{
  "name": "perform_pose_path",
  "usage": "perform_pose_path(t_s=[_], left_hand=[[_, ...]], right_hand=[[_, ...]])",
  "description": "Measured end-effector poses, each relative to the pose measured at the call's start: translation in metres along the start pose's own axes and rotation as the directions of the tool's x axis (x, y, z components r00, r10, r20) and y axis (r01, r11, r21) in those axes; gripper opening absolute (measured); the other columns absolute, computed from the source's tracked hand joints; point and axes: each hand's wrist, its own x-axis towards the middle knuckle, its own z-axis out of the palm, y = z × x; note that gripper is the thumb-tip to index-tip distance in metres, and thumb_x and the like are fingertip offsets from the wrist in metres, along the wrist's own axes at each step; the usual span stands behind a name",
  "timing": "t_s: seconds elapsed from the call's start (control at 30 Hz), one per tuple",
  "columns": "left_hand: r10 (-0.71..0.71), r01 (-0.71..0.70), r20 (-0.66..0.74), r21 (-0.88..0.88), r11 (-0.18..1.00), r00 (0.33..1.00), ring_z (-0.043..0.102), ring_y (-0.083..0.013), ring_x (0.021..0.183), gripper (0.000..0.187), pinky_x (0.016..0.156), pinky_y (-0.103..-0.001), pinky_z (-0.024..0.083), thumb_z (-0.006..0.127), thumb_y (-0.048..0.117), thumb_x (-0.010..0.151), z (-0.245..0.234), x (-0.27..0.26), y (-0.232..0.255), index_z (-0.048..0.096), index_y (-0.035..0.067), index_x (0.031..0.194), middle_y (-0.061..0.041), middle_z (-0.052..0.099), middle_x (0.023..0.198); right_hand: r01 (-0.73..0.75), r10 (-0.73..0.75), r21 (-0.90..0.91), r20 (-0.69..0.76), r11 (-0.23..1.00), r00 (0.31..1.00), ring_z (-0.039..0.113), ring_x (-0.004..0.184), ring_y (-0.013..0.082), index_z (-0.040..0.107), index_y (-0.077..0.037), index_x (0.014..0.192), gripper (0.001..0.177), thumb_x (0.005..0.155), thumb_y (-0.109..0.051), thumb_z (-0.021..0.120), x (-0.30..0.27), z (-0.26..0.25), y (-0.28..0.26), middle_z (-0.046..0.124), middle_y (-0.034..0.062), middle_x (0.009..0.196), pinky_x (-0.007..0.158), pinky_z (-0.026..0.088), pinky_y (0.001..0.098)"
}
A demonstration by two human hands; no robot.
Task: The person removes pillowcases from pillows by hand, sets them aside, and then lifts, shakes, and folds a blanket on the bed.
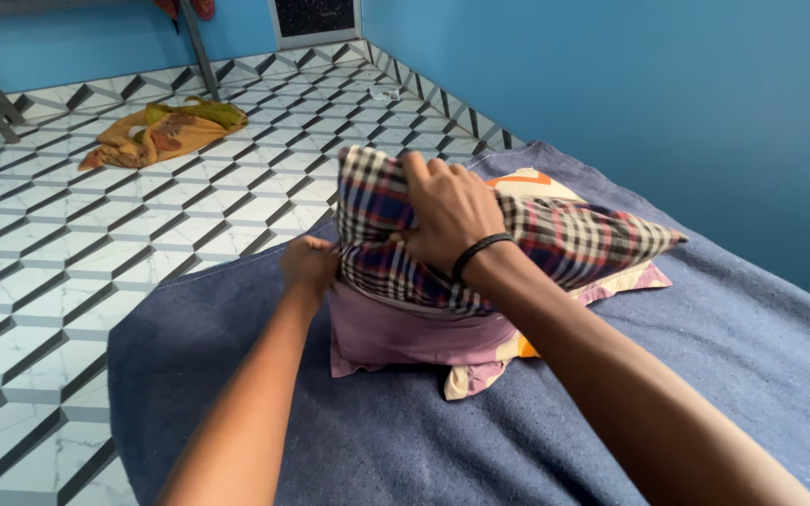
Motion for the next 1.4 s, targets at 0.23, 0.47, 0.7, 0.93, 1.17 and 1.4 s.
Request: perform_pose_path(t_s=[0.23, 0.47, 0.7, 0.93, 1.17, 1.4], left_hand=[[0.463, -0.346, -0.056, 0.588, 0.732, 0.885, 0.071, -0.0408, 0.079, 0.015, 0.072, -0.048, 0.057, 0.073, 0.024, 0.078, 0.016, 0.014, -0.114, 0.081, 0.011, 0.08, -0.02, 0.072, 0.081], [0.151, -0.155, 0.058, 0.604, 0.782, 0.987, 0.074, -0.0366, 0.093, 0.019, 0.087, -0.044, 0.059, 0.068, 0.017, 0.081, 0.026, -0.021, -0.181, 0.082, 0.013, 0.093, -0.018, 0.077, 0.094], [-0.006, -0.198, 0.224, 0.87, 0.452, 0.974, 0.072, -0.0315, 0.1, 0.017, 0.083, -0.042, 0.06, 0.076, 0.023, 0.085, 0.019, -0.006, -0.146, 0.078, 0.012, 0.098, -0.014, 0.075, 0.106], [0.244, -0.049, 0.319, -0.515, 0.856, 0.916, 0.06, -0.0095, 0.089, 0.072, 0.08, -0.027, 0.049, 0.068, 0.07, 0.082, 0.023, -0.041, 0.048, 0.064, 0.007, 0.117, 0.001, 0.064, 0.098], [0.874, -0.892, 0.179, 0.084, 0.444, 0.452, 0.068, -0.0329, 0.112, 0.102, 0.091, -0.043, 0.055, 0.086, 0.063, 0.065, 0.027, -0.09, 0.161, 0.047, -0.002, 0.135, -0.019, 0.067, 0.121], [0.522, -0.486, -0.18, 0.211, 0.848, 0.833, 0.071, -0.0296, 0.103, 0.061, 0.092, -0.042, 0.055, 0.095, 0.022, 0.07, 0.027, -0.063, 0.145, 0.054, 0.004, 0.111, -0.015, 0.072, 0.11]], right_hand=[[-0.172, 0.169, 0.003, 0.159, 0.985, 0.973, 0.071, 0.079, 0.0398, 0.048, -0.002, 0.123, 0.08, 0.066, -0.037, 0.092, -0.005, -0.047, 0.058, 0.07, 0.0237, 0.087, 0.069, 0.059, 0.0475], [-0.248, 0.269, -0.165, 0.118, 0.955, 0.956, 0.073, 0.073, 0.0318, 0.061, -0.003, 0.115, 0.07, 0.068, -0.044, 0.093, -0.005, -0.092, 0.124, 0.074, 0.0185, 0.083, 0.07, 0.059, 0.0445], [-0.308, 0.311, -0.053, 0.099, 0.95, 0.945, 0.073, 0.076, 0.033, 0.057, -0.003, 0.119, 0.082, 0.062, -0.047, 0.096, -0.015, -0.079, 0.114, 0.072, 0.0182, 0.086, 0.069, 0.059, 0.0449], [-0.03, 0.03, 0.044, 0.019, 0.999, 0.999, 0.064, 0.105, 0.0354, 0.056, -0.012, 0.124, 0.085, 0.058, -0.052, 0.094, -0.011, -0.046, 0.054, 0.068, 0.0146, 0.115, 0.082, 0.054, 0.0487], [0.003, -0.058, -0.254, -0.207, 0.967, 0.977, 0.058, 0.116, 0.0294, 0.061, -0.012, 0.126, 0.071, 0.075, -0.056, 0.084, -0.012, -0.019, 0.051, 0.069, 0.0111, 0.118, 0.097, 0.041, 0.0459], [-0.172, 0.162, -0.077, -0.124, 0.982, 0.979, 0.05, 0.123, 0.0331, 0.06, -0.013, 0.135, 0.103, 0.067, -0.089, 0.07, -0.042, -0.008, 0.128, 0.068, 0.0149, 0.118, 0.102, 0.025, 0.059]])
